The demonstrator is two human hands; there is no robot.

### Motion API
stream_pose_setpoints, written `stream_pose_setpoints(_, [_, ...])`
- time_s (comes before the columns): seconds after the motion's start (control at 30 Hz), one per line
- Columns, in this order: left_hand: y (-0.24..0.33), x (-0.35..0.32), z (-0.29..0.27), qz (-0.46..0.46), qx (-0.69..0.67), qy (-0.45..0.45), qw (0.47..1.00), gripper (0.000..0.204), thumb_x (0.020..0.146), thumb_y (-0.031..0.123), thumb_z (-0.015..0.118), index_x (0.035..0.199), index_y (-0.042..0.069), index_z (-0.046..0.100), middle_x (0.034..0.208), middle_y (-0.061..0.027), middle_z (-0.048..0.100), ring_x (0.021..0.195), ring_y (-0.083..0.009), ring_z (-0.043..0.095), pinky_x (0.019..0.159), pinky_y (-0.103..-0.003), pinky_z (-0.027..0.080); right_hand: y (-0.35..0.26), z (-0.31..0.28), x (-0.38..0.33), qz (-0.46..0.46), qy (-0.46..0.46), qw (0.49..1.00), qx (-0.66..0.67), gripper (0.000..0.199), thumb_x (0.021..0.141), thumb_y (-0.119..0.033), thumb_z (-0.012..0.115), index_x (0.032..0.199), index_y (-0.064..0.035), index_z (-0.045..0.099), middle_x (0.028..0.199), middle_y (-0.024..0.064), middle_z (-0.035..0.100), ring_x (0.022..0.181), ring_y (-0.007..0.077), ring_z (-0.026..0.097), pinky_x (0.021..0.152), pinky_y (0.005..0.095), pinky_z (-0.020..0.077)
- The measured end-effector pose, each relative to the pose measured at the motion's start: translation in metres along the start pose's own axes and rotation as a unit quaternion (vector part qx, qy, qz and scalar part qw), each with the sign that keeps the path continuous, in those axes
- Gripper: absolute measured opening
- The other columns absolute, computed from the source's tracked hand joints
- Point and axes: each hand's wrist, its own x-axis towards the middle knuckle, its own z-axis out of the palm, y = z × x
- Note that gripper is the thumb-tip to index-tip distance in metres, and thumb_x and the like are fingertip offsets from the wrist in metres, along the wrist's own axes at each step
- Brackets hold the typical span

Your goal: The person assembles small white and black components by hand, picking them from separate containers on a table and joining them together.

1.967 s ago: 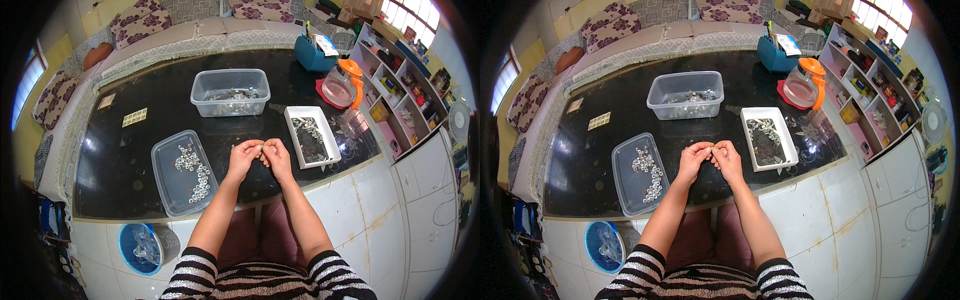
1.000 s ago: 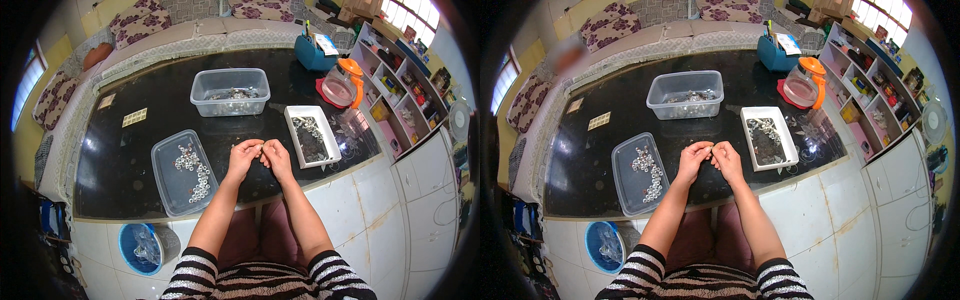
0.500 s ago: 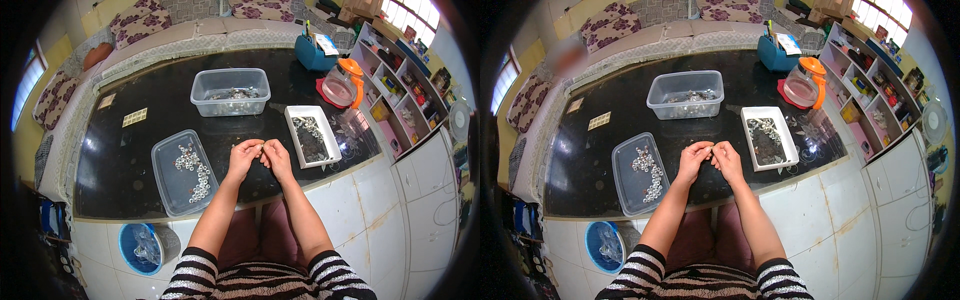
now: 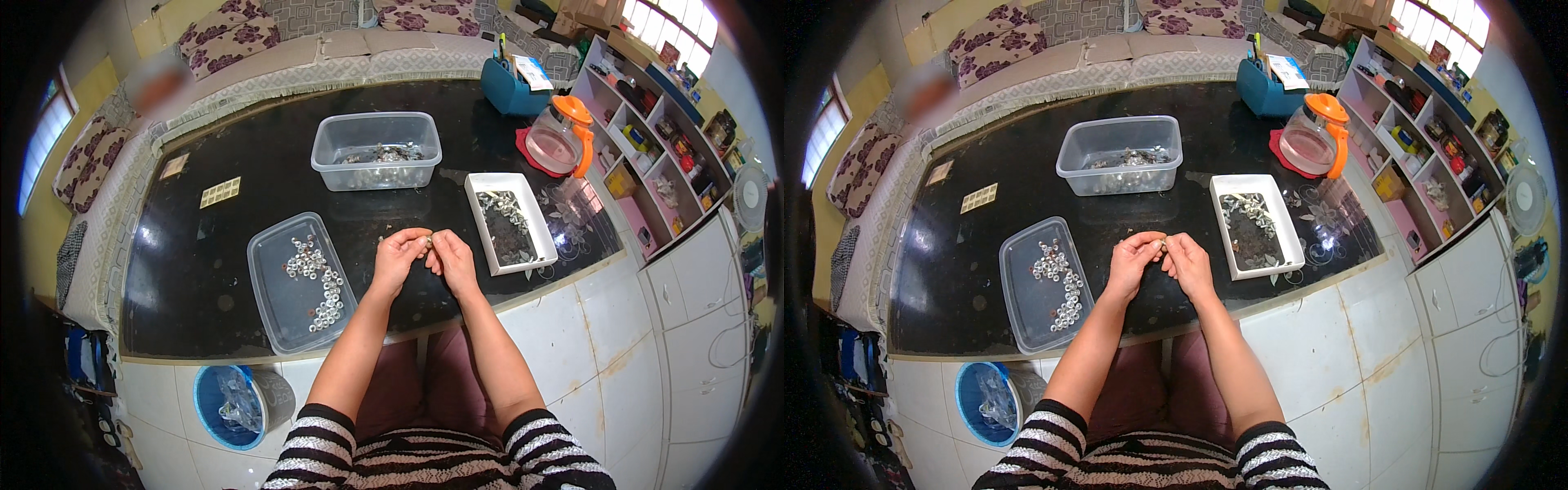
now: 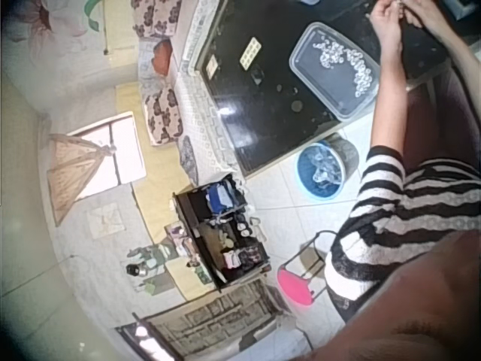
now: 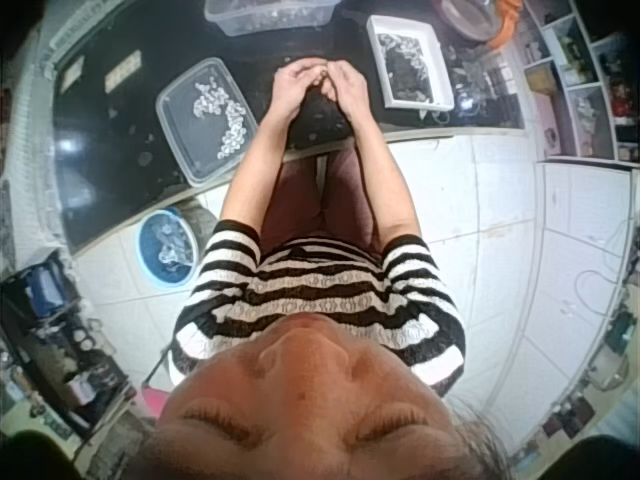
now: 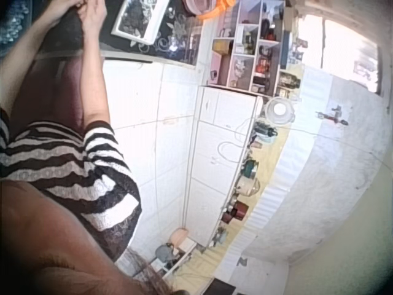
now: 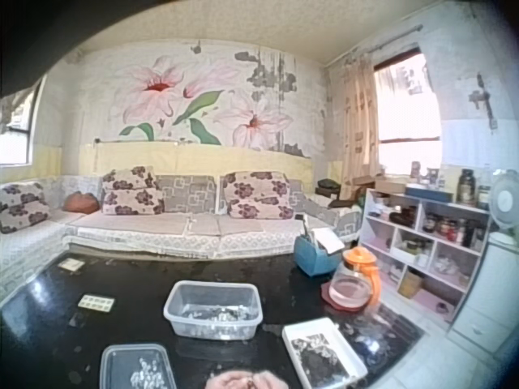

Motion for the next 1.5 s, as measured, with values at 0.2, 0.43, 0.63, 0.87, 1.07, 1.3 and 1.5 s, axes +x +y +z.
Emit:
stream_pose_setpoints(0.2, [-0.0006, 0.0003, 0.0011, -0.008, 0.005, 0.008, 1.000, 0.016, 0.077, 0.007, 0.055, 0.090, 0.000, 0.058, 0.074, -0.0015, 0.058, 0.064, -0.0056, 0.049, 0.060, -0.019, 0.042, 0.0032, -0.0036, 0.0007, -0.001, -0.012, 1.000, -0.003, 0.029, 0.085, -0.028, 0.043, 0.069, -0.0053, 0.050, 0.050, 0.0001, 0.048, 0.043, 0.0040, 0.041, 0.039, 0.0167, 0.0314])
stream_pose_setpoints(0.43, [0.0013, -0.0003, 0.0017, -0.006, 0.006, 0.007, 1.000, 0.015, 0.077, 0.007, 0.055, 0.090, 0.000, 0.058, 0.074, -0.0014, 0.057, 0.064, -0.0054, 0.049, 0.060, -0.019, 0.041, 0.0042, -0.0054, 0.0013, 0.016, -0.027, 0.999, 0.015, 0.025, 0.084, -0.026, 0.045, 0.071, -0.0055, 0.050, 0.051, -0.0002, 0.048, 0.044, 0.0039, 0.041, 0.040, 0.0168, 0.0316])
stream_pose_setpoints(0.63, [-0.0013, 0.0007, -0.0011, -0.004, 0.017, 0.019, 1.000, 0.016, 0.077, 0.007, 0.056, 0.090, 0.000, 0.058, 0.073, -0.0011, 0.057, 0.064, -0.0054, 0.049, 0.060, -0.019, 0.041, -0.0019, 0.0018, -0.0014, -0.019, 0.010, 1.000, -0.017, 0.024, 0.084, -0.026, 0.046, 0.072, -0.0056, 0.050, 0.051, -0.0001, 0.049, 0.044, 0.0038, 0.041, 0.040, 0.0168, 0.0316])
stream_pose_setpoints(0.87, [-0.0015, 0.0006, -0.0009, -0.005, 0.017, 0.017, 1.000, 0.015, 0.077, 0.008, 0.055, 0.090, 0.000, 0.058, 0.074, -0.0010, 0.057, 0.064, -0.0052, 0.049, 0.061, -0.019, 0.041, 0.0004, -0.0018, -0.0001, 0.001, -0.011, 1.000, -0.001, 0.023, 0.084, -0.026, 0.046, 0.072, -0.0058, 0.050, 0.052, 0.0000, 0.049, 0.044, 0.0038, 0.042, 0.040, 0.0164, 0.0318])
stream_pose_setpoints(1.07, [0.0004, 0.0001, 0.0022, -0.003, -0.007, -0.002, 1.000, 0.015, 0.078, 0.008, 0.055, 0.090, 0.000, 0.058, 0.074, -0.0012, 0.058, 0.064, -0.0051, 0.049, 0.061, -0.019, 0.041, 0.0003, -0.0047, 0.0003, 0.017, -0.028, 0.999, 0.021, 0.023, 0.083, -0.026, 0.047, 0.072, -0.0054, 0.051, 0.052, -0.0003, 0.048, 0.044, 0.0041, 0.042, 0.041, 0.0166, 0.0321])
stream_pose_setpoints(1.3, [0.0018, -0.0001, 0.0019, -0.003, 0.002, 0.001, 1.000, 0.016, 0.077, 0.008, 0.056, 0.091, 0.000, 0.058, 0.073, -0.0009, 0.057, 0.064, -0.0050, 0.049, 0.061, -0.019, 0.041, 0.0009, -0.0045, 0.0003, 0.011, -0.026, 1.000, 0.010, 0.024, 0.082, -0.026, 0.048, 0.071, -0.0054, 0.051, 0.052, -0.0001, 0.049, 0.044, 0.0040, 0.041, 0.040, 0.0168, 0.0318])
stream_pose_setpoints(1.5, [-0.0017, 0.0006, -0.0012, 0.001, 0.022, 0.008, 1.000, 0.015, 0.078, 0.008, 0.055, 0.091, 0.000, 0.058, 0.075, -0.0014, 0.058, 0.064, -0.0053, 0.050, 0.061, -0.019, 0.041, 0.0011, -0.0014, 0.0003, -0.005, -0.006, 1.000, -0.005, 0.025, 0.084, -0.026, 0.045, 0.071, -0.0056, 0.051, 0.052, 0.0002, 0.049, 0.043, 0.0040, 0.041, 0.040, 0.0167, 0.0312])
